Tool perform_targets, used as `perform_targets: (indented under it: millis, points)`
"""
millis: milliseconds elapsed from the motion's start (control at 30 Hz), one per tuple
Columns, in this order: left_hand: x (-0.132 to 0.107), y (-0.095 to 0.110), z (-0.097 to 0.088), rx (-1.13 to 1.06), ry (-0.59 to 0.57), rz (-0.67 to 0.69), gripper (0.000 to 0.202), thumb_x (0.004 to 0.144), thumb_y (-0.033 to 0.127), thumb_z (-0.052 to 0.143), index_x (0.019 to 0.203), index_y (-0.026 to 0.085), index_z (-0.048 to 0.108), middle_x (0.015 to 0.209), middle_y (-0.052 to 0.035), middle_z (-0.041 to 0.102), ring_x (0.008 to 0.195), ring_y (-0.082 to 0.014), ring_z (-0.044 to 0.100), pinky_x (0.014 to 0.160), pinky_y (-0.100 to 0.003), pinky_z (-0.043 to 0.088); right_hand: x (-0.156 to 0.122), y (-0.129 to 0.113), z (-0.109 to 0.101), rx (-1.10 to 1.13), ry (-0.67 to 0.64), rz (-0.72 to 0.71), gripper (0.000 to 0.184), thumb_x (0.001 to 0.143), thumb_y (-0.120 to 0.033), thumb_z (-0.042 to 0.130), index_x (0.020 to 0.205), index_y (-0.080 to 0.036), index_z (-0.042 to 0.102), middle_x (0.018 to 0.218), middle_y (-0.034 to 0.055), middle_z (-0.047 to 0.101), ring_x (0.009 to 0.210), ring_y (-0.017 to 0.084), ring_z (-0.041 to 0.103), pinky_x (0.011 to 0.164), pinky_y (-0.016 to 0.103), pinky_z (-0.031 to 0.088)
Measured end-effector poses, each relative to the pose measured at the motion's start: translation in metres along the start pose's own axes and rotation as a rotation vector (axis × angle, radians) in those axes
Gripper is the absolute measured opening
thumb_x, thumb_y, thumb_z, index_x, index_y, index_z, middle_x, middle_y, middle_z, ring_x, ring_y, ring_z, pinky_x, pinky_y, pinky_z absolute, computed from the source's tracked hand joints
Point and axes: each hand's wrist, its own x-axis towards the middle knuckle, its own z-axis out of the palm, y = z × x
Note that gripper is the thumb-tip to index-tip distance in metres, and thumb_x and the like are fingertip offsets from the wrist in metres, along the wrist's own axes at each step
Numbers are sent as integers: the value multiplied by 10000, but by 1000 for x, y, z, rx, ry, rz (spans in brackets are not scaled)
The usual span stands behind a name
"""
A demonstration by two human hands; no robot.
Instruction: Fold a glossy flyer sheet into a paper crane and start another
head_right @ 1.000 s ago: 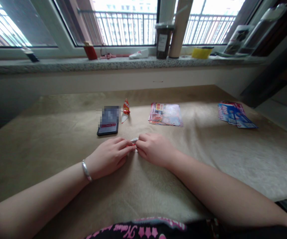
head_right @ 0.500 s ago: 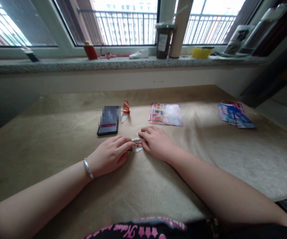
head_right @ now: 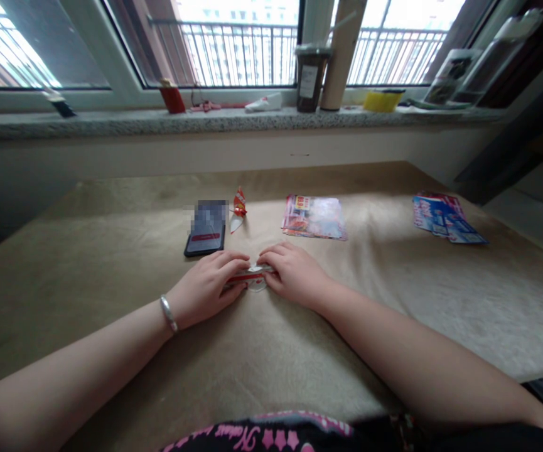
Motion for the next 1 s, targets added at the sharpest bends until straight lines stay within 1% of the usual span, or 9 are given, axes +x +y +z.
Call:
perform_targets:
  millis: [133,233,367,467,567,700,833,900,1000]
  points:
    - [0,-1,-1,-68,2,10,231,783,179,531,1014,170,532,1055,-62,597,951,-197,548,835,-341,465,0,1,1,48,0,17,294,773,-160,527,1055,-149,610,1078,84,627,1015,194,537,925,340,415]
    - [1,0,-3,-107,1,2,240,767,156,537,1006,182,535,1047,-54,594,909,-183,562,788,-312,472,1,0,-1,99,0,34,285,767,-152,529,1041,-152,609,1072,84,625,1008,192,539,911,329,417]
    - [-1,1,-2,-149,22,-3,237,757,141,531,991,170,516,1004,-60,593,853,-167,570,738,-284,476,1,-3,-4,173,-11,66,170,758,-166,551,918,-157,607,921,69,634,904,181,552,817,309,436]
    - [-2,-1,0,-185,55,-12,319,757,156,542,1068,163,468,1009,-71,591,859,-169,575,738,-287,480,1,-6,-6,211,-27,112,120,756,-157,552,868,-161,596,836,50,619,820,168,549,736,286,432]
    - [-3,-2,1,-208,61,-10,417,751,162,554,1148,173,426,1042,-77,584,880,-175,577,752,-299,483,1,-9,-7,258,-51,118,131,769,-190,563,894,-165,593,853,48,621,810,165,552,723,284,422]
    - [-3,-1,1,-203,33,0,438,741,148,548,1162,177,434,993,-73,594,828,-174,578,716,-299,485,1,-11,-8,325,-69,120,141,796,-248,559,911,-173,590,895,54,628,833,167,560,741,292,421]
    - [-3,0,0,-202,40,27,436,746,151,538,1167,191,436,976,-67,598,814,-177,581,699,-298,487,-1,-9,-7,309,-37,144,94,790,-240,561,857,-180,590,831,30,622,745,139,555,672,254,415]
    - [-3,0,0,-202,47,44,437,745,152,539,1167,195,435,978,-63,595,811,-174,583,690,-289,487,-2,-8,-6,283,-17,139,68,783,-229,564,825,-181,589,774,12,612,679,119,542,614,226,399]
    - [-4,0,0,-205,51,66,407,764,161,535,1160,196,445,962,-55,585,782,-156,581,674,-269,485,-3,-9,-5,238,3,114,45,778,-224,568,788,-183,585,722,-1,603,630,104,530,569,206,381]
